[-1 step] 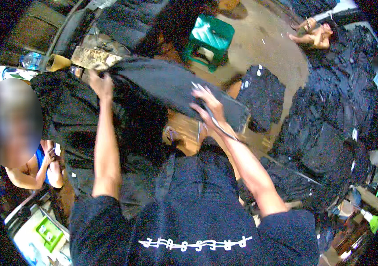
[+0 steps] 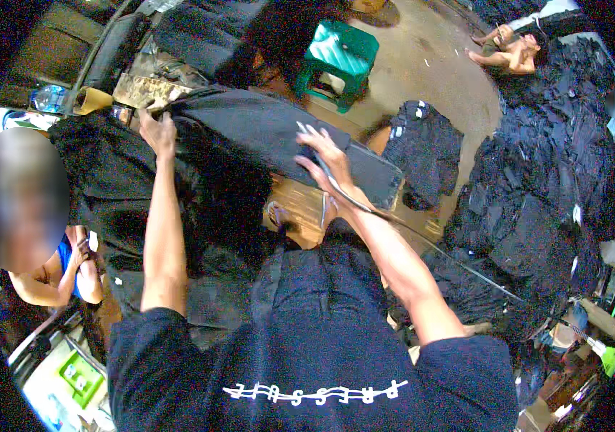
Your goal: The person picks up black shorts from a pile, unfolds them, and uses a handheld electric tool to work on the seams and pockets. They repeatedly flip and reposition the shorts to access different areas, then place the finished item aside and pick up another pair to repeat the process.
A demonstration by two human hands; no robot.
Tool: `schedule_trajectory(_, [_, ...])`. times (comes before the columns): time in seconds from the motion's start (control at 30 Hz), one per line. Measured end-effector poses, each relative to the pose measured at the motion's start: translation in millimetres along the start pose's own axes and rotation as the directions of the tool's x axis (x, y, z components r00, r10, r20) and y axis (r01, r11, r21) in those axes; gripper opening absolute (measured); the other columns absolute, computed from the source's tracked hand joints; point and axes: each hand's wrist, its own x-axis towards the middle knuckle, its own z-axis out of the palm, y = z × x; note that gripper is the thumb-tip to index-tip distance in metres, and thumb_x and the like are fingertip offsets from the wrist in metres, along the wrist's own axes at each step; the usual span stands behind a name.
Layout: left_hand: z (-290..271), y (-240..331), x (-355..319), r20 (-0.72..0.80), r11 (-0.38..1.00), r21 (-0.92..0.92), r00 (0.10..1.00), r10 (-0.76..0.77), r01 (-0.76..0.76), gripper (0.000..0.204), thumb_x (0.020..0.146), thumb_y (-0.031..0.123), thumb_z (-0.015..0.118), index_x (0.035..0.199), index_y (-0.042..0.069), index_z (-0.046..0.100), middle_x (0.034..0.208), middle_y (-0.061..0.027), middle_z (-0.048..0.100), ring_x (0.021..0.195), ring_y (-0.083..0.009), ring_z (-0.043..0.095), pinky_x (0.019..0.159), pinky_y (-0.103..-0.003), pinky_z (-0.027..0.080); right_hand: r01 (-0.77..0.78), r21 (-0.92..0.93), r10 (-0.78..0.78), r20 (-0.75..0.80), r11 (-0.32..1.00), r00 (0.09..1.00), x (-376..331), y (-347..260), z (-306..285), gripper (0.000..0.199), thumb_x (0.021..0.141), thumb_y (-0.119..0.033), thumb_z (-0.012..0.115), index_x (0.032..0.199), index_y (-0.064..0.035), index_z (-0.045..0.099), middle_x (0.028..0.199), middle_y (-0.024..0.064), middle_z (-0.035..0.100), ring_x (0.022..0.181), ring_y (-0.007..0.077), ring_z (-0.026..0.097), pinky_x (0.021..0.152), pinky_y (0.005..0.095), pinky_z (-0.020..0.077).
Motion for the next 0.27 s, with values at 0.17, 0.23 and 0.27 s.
schedule_trajectory(0.17, [23.0, 25.8, -61.6, -0.499, 0.961, 0.258, 0.866, 0.045, 0.099, 0.084, 0.074, 0.033, 0.099, 0.133, -0.003, 0.051, 0.134, -0.0251, 0.058, 0.129, -0.0456, 0.052, 0.110, -0.057, 0.041, 0.064, -0.062, -0.068, -0.064, 0.996, 0.996, 24.5, 4.7, -28.5, 0.042, 0.087, -0.016, 0.088, 0.126, -0.0104, 0.071, 0.133, 0.0147, 0.074, 0.137, 0.0333, 0.064, 0.125, 0.0529, 0.0386])
schedule_trajectory(0.23, [37.9, 54.7, -147.0, -0.341, 0.971, -0.093, 0.909, -0.238, 0.220, 0.099, 0.073, 0.039, 0.100, 0.141, -0.006, 0.042, 0.132, -0.0236, 0.058, 0.121, -0.0394, 0.057, 0.106, -0.053, 0.044, -0.130, 0.104, 0.142, -0.126, 0.986, 0.982, 6.3, 23.8, -68.7, 0.042, 0.089, -0.011, 0.087, 0.128, -0.0103, 0.069, 0.133, 0.0175, 0.074, 0.128, 0.0274, 0.068, 0.118, 0.0451, 0.0451])
schedule_trajectory(0.27, [41.9, 59.4, -157.5, -0.341, 0.967, -0.082, 0.905, -0.253, 0.240, 0.099, 0.073, 0.039, 0.100, 0.141, -0.006, 0.042, 0.132, -0.0236, 0.058, 0.121, -0.0394, 0.057, 0.106, -0.053, 0.044, -0.324, 0.123, 0.337, -0.102, 0.938, 0.936, -9.5, 35.1, -90.0, 0.043, 0.090, -0.009, 0.086, 0.129, -0.0097, 0.069, 0.134, 0.0186, 0.074, 0.127, 0.0251, 0.068, 0.117, 0.0424, 0.0464])
